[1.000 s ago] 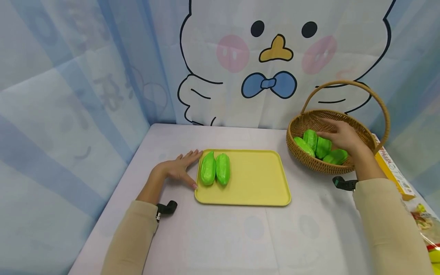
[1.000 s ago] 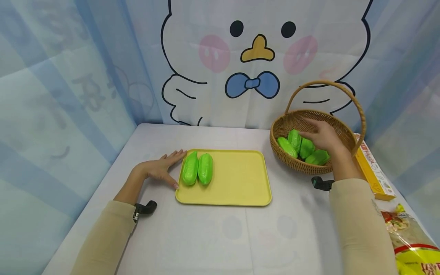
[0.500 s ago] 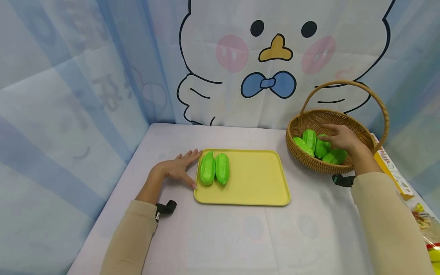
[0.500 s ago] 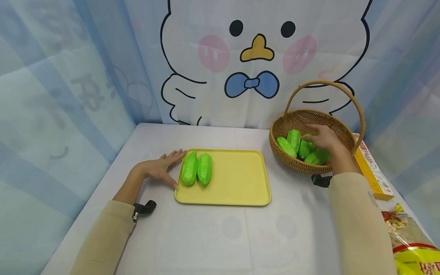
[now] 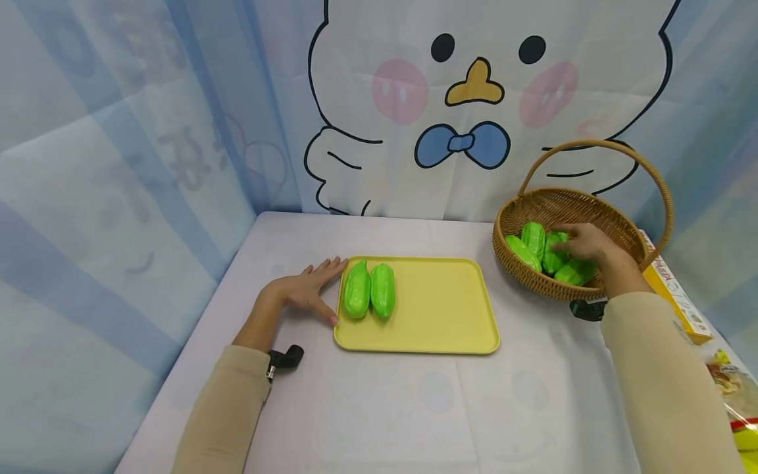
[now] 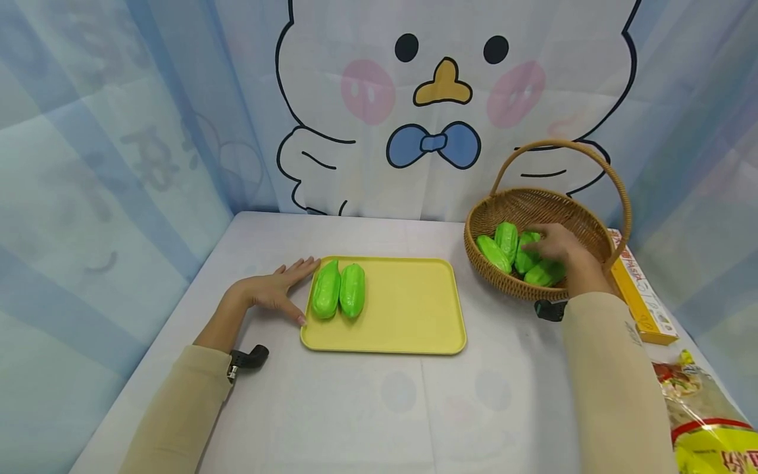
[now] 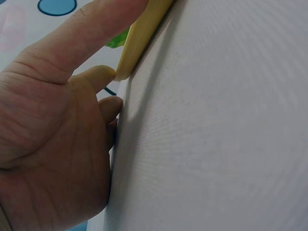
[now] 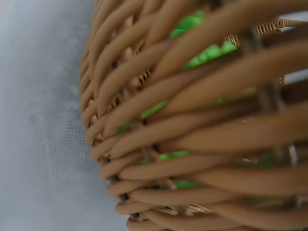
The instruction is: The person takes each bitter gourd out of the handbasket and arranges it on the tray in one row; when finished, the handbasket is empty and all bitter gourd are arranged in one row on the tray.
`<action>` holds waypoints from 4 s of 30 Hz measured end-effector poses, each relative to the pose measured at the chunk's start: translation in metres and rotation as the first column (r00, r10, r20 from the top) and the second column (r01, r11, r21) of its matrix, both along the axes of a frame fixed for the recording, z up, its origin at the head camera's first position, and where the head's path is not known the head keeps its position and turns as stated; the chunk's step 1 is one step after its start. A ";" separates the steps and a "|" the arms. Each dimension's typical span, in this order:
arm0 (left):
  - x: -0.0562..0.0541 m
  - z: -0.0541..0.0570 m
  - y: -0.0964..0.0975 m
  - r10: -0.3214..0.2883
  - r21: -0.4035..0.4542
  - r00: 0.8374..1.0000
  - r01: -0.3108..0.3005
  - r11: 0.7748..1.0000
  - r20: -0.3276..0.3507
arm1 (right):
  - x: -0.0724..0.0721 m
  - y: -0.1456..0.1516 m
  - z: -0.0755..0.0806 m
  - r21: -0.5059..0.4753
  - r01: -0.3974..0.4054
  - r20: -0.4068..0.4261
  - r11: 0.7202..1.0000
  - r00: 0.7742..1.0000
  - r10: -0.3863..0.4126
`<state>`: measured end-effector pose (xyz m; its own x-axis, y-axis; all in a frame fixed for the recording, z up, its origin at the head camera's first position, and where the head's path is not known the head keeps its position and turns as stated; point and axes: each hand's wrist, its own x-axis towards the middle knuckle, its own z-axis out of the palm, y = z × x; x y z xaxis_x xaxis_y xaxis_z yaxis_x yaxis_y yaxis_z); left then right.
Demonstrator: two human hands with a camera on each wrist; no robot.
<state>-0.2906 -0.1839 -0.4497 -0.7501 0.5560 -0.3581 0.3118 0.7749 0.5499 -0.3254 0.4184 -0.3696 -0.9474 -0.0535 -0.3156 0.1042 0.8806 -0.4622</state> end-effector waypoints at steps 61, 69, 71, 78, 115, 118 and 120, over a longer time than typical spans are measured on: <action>0.001 0.002 -0.001 -0.007 0.005 1.000 0.007 1.000 -0.005 | 0.012 -0.046 0.042 -0.127 -0.060 -0.339 0.990 0.941 0.014; 0.000 0.002 -0.001 -0.009 0.015 1.000 0.009 1.000 -0.003 | 0.027 -0.068 0.052 -0.208 -0.078 -0.375 0.975 0.927 -0.005; 0.000 0.001 -0.001 -0.010 0.016 1.000 0.010 1.000 -0.003 | 0.032 -0.075 0.053 -0.255 -0.079 -0.380 0.964 0.925 -0.025; 0.000 0.001 -0.001 -0.004 0.006 1.000 0.005 1.000 -0.002 | 0.043 -0.098 0.057 -0.268 -0.080 -0.423 0.960 0.905 -0.043; 0.002 0.000 0.001 0.004 0.000 1.000 -0.004 1.000 -0.005 | 0.078 -0.176 0.024 -0.361 -0.301 -0.522 0.883 0.849 0.076; 0.002 0.000 0.001 0.003 0.002 1.000 -0.003 1.000 -0.004 | 0.077 -0.180 0.021 -0.379 -0.332 -0.513 0.864 0.852 0.103; 0.002 0.000 0.001 0.001 -0.003 1.000 -0.001 1.000 -0.005 | 0.075 -0.183 0.017 -0.389 -0.360 -0.508 0.848 0.852 0.128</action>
<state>-0.2889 -0.1831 -0.4494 -0.7526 0.5540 -0.3558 0.3134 0.7767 0.5463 -0.2503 0.2356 -0.3521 -0.9080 -0.3291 0.2592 -0.4038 0.5226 -0.7509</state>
